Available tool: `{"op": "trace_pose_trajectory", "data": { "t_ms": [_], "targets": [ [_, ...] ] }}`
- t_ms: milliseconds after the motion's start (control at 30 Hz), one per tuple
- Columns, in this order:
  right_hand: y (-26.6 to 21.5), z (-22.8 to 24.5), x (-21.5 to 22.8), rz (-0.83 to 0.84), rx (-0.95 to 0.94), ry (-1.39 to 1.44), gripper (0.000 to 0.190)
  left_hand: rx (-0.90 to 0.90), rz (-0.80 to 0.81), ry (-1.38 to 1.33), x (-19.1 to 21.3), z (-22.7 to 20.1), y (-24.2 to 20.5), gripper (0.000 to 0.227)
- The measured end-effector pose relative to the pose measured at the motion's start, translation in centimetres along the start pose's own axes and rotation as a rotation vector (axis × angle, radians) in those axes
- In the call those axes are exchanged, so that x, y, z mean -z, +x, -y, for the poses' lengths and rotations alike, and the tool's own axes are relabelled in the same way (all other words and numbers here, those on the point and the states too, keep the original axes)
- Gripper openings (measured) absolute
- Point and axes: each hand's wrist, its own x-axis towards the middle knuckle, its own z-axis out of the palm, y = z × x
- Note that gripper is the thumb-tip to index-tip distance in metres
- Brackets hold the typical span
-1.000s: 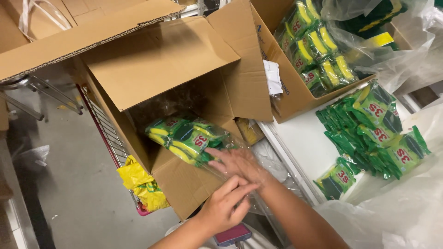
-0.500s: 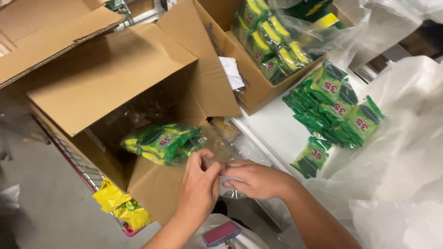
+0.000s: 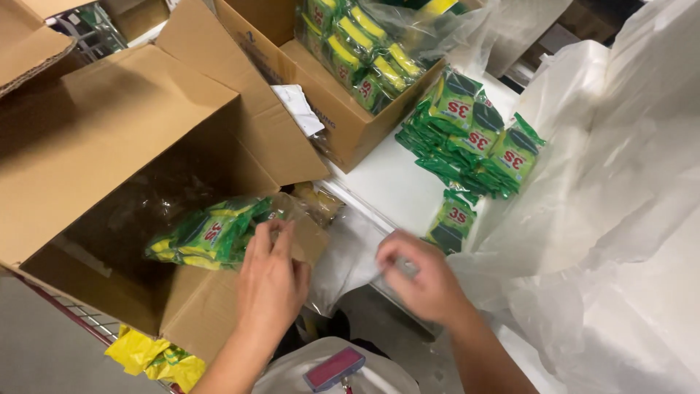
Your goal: The person repeatedly picks green and yellow packaged items from a cardboard box, removes them from a clear plastic wrapper, and places them on a white surface. The person continues this process for multiple items throughout the clip.
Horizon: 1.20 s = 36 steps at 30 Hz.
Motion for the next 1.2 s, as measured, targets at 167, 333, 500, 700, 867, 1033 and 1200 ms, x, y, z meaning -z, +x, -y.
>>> {"op": "trace_pose_trajectory", "data": {
  "t_ms": [167,333,500,700,867,1033,1200],
  "targets": [
    [1.2,-13.7,1.9,-0.411,-0.469,-0.736,0.067,0.016,0.04,-0.002,0.3,-0.5,-0.9,0.065],
    [1.1,-19.5,1.6,-0.16,-1.067,-0.77,0.097,0.007,0.084,-0.04,-0.3,-0.5,-1.6,0.069],
    [1.3,-15.5,1.3,-0.187,-0.954,-0.804,0.086,-0.003,0.07,-0.045,-0.8,-0.4,-2.5,0.066],
    [-0.8,1.2,1.8,-0.206,-0.271,-0.696,0.062,0.014,0.088,-0.03,-0.5,-0.9,-3.1,0.068],
    [-0.7,8.3,2.1,0.249,0.053,-0.627,0.058,-0.026,0.106,0.026,-0.4,-1.2,-3.5,0.075],
    [1.6,4.3,-4.0,0.466,0.091,-0.623,0.059,-0.068,0.12,0.125,-0.7,-0.8,-4.3,0.082],
    [3.8,-0.4,-10.1,0.617,-0.009,-0.551,0.061,-0.155,0.092,0.141,-1.6,-0.5,-5.1,0.079]
  ]
}}
